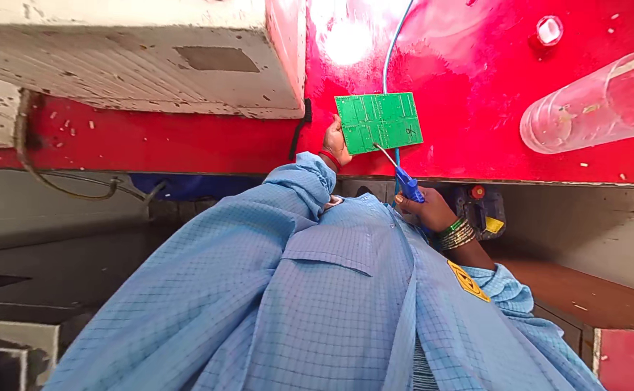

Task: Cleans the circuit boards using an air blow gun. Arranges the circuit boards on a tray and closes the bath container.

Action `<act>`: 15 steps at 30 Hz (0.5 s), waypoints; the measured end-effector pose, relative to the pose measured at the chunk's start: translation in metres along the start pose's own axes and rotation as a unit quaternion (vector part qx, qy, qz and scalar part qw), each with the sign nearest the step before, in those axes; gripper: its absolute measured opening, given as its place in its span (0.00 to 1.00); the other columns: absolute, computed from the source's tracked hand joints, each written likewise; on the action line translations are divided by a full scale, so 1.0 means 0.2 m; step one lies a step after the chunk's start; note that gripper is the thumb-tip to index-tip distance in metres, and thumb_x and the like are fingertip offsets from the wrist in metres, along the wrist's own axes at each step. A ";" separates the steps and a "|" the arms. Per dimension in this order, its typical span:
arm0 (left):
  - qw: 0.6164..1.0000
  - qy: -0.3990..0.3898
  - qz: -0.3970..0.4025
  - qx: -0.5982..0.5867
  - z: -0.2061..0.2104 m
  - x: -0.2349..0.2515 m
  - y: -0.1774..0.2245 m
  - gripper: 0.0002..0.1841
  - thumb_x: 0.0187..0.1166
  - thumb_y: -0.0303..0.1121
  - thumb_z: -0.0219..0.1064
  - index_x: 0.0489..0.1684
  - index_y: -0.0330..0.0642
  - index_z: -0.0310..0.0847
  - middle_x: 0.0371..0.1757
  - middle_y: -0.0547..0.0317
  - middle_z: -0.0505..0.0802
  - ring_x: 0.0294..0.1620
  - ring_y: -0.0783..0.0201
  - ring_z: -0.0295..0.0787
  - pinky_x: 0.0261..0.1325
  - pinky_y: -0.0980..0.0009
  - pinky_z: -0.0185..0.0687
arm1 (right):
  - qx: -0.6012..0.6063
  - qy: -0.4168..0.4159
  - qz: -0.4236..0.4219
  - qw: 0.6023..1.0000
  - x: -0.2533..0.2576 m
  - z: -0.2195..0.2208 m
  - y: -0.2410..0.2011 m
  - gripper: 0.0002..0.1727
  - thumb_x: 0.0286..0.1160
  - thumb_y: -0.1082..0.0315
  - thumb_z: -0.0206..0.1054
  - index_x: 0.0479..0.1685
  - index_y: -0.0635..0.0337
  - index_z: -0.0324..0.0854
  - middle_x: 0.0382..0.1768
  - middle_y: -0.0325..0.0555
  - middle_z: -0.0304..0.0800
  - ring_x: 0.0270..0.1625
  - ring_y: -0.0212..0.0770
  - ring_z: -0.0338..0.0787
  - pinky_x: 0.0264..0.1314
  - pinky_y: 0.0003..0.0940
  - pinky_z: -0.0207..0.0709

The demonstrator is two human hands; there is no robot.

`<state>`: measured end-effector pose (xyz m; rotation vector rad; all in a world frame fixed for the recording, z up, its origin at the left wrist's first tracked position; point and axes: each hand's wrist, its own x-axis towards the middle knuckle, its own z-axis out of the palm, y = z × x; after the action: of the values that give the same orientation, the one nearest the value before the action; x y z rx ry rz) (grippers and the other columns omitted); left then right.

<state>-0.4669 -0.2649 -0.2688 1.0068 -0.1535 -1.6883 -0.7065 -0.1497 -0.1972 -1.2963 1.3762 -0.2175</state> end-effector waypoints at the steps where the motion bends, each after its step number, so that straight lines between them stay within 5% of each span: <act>1: 1.000 0.000 0.000 -0.001 0.00 0.00 0.00 0.35 0.93 0.57 0.21 0.69 0.46 0.71 0.54 0.52 0.91 0.56 0.56 0.90 0.58 0.54 0.87 | -0.005 0.006 -0.007 1.000 0.01 -0.01 -0.02 0.18 0.77 0.50 0.69 0.45 0.57 0.87 0.30 0.35 0.88 0.33 0.29 0.85 0.44 0.35 0.80; 8: 1.000 0.005 -0.007 -0.013 -0.01 -0.01 0.00 0.35 0.93 0.58 0.21 0.69 0.47 0.72 0.54 0.52 0.91 0.56 0.56 0.90 0.57 0.54 0.87 | 0.006 0.070 0.034 0.997 0.01 -0.10 0.03 0.17 0.82 0.54 0.67 0.45 0.61 0.86 0.30 0.39 0.89 0.32 0.30 0.86 0.42 0.34 0.80; 15: 1.000 0.015 0.006 -0.017 -0.02 -0.01 -0.02 0.36 0.92 0.58 0.20 0.70 0.46 0.71 0.56 0.52 0.90 0.57 0.57 0.89 0.59 0.54 0.86 | -0.018 -0.008 0.027 0.999 -0.03 -0.04 0.02 0.19 0.76 0.51 0.70 0.48 0.58 0.86 0.32 0.36 0.88 0.34 0.29 0.85 0.44 0.35 0.80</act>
<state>-0.4681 -0.2603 -0.2726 1.0031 -0.1114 -1.6582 -0.7159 -0.1480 -0.1944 -1.2861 1.4049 -0.1449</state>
